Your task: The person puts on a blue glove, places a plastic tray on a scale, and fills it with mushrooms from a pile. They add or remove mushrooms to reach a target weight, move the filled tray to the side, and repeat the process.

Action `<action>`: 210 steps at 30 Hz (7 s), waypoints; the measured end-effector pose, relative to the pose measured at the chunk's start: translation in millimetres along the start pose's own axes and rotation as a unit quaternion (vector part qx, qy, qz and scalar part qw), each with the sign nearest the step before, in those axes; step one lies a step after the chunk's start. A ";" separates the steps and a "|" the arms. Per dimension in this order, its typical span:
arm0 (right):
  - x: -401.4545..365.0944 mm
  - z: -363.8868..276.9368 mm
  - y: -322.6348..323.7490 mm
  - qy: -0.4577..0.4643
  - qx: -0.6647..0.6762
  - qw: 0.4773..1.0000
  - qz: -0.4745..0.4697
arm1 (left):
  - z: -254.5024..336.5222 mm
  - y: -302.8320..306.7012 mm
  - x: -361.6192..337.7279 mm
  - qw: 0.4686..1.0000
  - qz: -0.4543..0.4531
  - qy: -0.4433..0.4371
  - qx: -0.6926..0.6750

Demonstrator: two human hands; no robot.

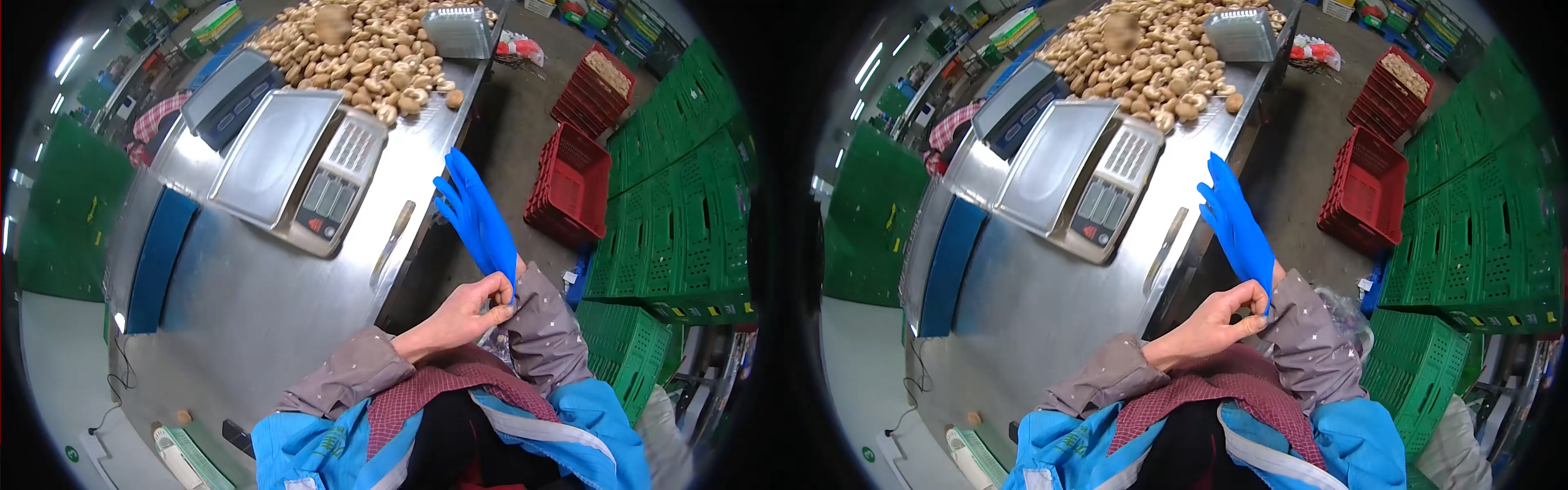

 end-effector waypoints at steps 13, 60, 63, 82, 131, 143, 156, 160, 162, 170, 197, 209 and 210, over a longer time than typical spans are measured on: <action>74.1 -29.2 110.9 0.171 -0.747 0.633 0.112 | -15.9 55.2 102.0 0.907 0.324 0.001 0.270; 340.1 68.5 -9.0 0.119 -0.740 0.597 -0.286 | -2.9 302.2 193.8 0.538 0.392 0.106 0.738; 340.2 52.0 -27.3 0.057 -0.722 0.619 -0.302 | 14.5 290.7 194.6 0.589 0.396 0.042 0.703; 335.4 -57.8 217.7 -0.046 -0.390 0.918 -0.053 | -166.7 202.6 160.8 0.824 0.390 0.285 -0.298; 463.9 2.0 204.9 -0.030 -0.218 0.971 -0.096 | -186.5 275.3 229.6 0.722 0.547 0.160 -0.393; 440.2 -3.5 134.7 -0.284 0.090 0.950 -0.098 | -131.2 256.3 169.9 0.696 0.595 0.139 -0.376; 394.6 51.2 -56.2 -0.101 -0.284 0.815 -0.495 | -69.3 320.8 -8.3 0.654 0.712 0.075 -0.242; 397.6 111.8 -96.4 -0.078 -0.324 0.772 -0.541 | -77.9 339.2 -51.6 0.653 0.730 0.094 -0.178; 399.8 135.6 -109.3 -0.036 -0.354 0.751 -0.557 | -85.0 342.8 -70.0 0.656 0.724 0.177 -0.117; 401.8 160.5 -134.2 -0.113 -0.361 0.692 -0.614 | -80.5 342.7 -134.3 0.614 0.625 0.434 0.207; 337.4 135.0 -198.5 0.117 -0.366 0.662 -0.643 | -70.8 375.9 -84.3 0.626 0.604 0.273 0.410; 388.3 174.0 -196.0 0.074 -0.368 0.704 -0.602 | -62.0 372.8 -96.2 0.614 0.687 0.209 0.329; 389.9 178.8 -195.1 0.073 -0.369 0.704 -0.602 | -62.0 371.1 -96.8 0.608 0.692 0.207 0.330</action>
Point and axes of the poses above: each hand's wrist, its own x-axis towards the middle knuckle, its own y-axis out of the back of the hand, z = x × y, the point moved 6 cm from there along x, towards the middle knuckle, and after that the axes turned 11 degrees about x, right-handed, at the moved point
